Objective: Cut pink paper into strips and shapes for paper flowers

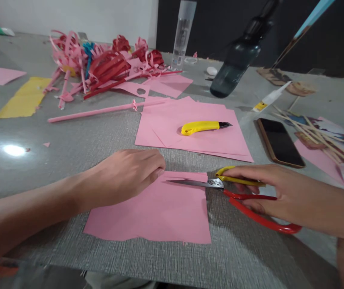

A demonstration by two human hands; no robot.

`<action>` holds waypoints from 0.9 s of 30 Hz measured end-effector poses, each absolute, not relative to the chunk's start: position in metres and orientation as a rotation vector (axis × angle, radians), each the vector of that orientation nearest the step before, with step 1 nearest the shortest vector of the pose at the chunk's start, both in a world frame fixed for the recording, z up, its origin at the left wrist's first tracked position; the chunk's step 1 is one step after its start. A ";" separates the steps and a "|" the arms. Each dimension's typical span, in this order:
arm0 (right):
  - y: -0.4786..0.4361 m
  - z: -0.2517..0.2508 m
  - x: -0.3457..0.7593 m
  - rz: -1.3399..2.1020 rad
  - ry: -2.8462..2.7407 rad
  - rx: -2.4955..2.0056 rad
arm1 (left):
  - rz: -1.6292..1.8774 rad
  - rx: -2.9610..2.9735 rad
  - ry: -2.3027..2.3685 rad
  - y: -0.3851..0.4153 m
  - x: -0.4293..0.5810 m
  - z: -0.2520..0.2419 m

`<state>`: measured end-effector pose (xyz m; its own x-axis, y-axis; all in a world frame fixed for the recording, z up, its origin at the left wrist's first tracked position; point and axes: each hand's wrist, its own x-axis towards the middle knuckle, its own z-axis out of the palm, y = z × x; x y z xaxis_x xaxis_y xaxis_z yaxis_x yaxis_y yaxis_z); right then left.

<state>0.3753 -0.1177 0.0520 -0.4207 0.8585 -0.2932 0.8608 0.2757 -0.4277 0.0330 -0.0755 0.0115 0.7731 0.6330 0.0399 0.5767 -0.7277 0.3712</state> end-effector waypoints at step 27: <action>-0.113 0.049 0.380 -0.756 2.532 1.649 | 0.227 2.593 0.905 -0.076 0.034 0.012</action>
